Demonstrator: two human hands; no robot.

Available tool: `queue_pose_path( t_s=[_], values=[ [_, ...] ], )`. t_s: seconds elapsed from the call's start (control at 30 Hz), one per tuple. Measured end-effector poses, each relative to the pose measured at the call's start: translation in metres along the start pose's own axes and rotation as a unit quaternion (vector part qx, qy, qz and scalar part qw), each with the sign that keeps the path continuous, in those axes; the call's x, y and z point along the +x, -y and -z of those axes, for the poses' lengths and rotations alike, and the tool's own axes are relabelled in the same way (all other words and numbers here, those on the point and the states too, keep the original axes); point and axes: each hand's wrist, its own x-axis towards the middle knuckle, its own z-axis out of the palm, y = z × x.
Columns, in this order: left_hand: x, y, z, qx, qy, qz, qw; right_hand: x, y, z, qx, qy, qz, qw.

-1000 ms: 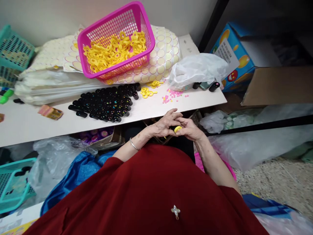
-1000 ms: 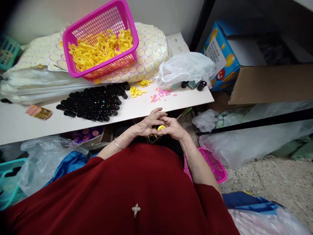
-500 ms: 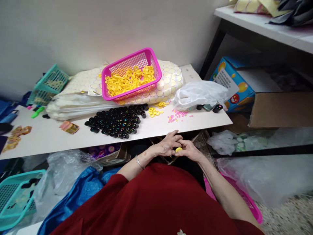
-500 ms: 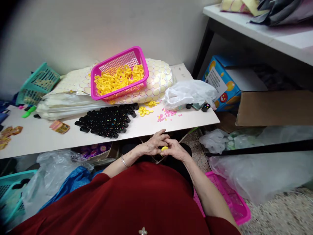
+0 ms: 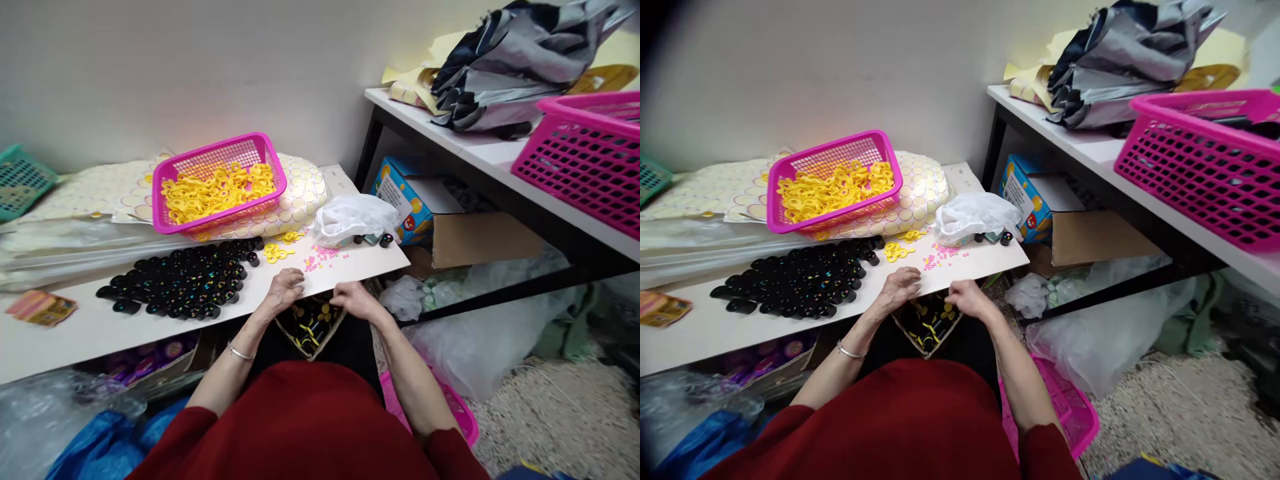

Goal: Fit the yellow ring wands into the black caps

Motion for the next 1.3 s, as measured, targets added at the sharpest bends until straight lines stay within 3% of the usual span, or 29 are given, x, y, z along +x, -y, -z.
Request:
queue_pose_path(
  t_s=[0.07,0.13,0.17,0.2,0.33,0.47,0.6,0.7,0.77,0.9,1.0,1.1,1.2,1.3],
  values=[
    [-0.003,-0.001,-0.006,-0.018,-0.007,0.006,1.000,0.007,-0.011,0.031,0.043,-0.195,-0.052,0.978],
    [-0.005,-0.001,-0.012,-0.033,-0.008,0.008,0.999,0.020,-0.024,0.060,-0.002,-0.396,-0.150,0.906],
    [-0.005,-0.001,-0.014,-0.041,-0.008,0.009,0.999,0.028,-0.032,0.073,-0.030,-0.449,-0.186,0.874],
    [-0.004,-0.002,-0.016,-0.048,-0.009,0.009,0.999,0.035,-0.040,0.083,-0.054,-0.460,-0.209,0.861],
    [-0.003,-0.005,-0.017,-0.060,-0.012,0.007,0.998,0.053,-0.070,0.100,-0.091,-0.378,-0.198,0.900],
    [-0.007,-0.005,-0.018,-0.068,-0.022,0.020,0.997,0.049,-0.078,0.083,-0.073,-0.402,-0.133,0.903],
    [-0.009,-0.001,-0.026,-0.098,-0.050,0.041,0.993,0.033,-0.044,0.041,-0.015,-0.378,-0.120,0.918],
    [-0.006,-0.001,-0.031,-0.132,-0.051,0.043,0.989,0.025,-0.001,0.001,0.097,-0.271,-0.037,0.957],
    [-0.002,-0.002,-0.031,-0.131,-0.041,0.032,0.990,0.024,0.022,-0.021,0.150,-0.212,-0.003,0.966],
    [0.005,0.000,-0.027,-0.084,-0.007,0.028,0.996,0.032,0.037,-0.035,0.222,-0.140,0.019,0.965],
    [0.005,0.006,-0.026,-0.082,-0.025,0.066,0.994,0.039,0.025,-0.027,0.200,-0.206,0.020,0.958],
    [0.005,0.013,-0.026,-0.112,-0.061,0.092,0.988,0.045,0.007,-0.018,0.091,-0.287,0.007,0.954],
    [0.007,0.020,-0.025,-0.127,-0.093,0.117,0.981,0.052,0.003,-0.016,0.005,-0.282,0.013,0.959],
    [0.008,0.024,-0.022,-0.123,-0.116,0.140,0.976,0.067,0.019,-0.017,-0.051,-0.234,0.042,0.970]
  ],
)
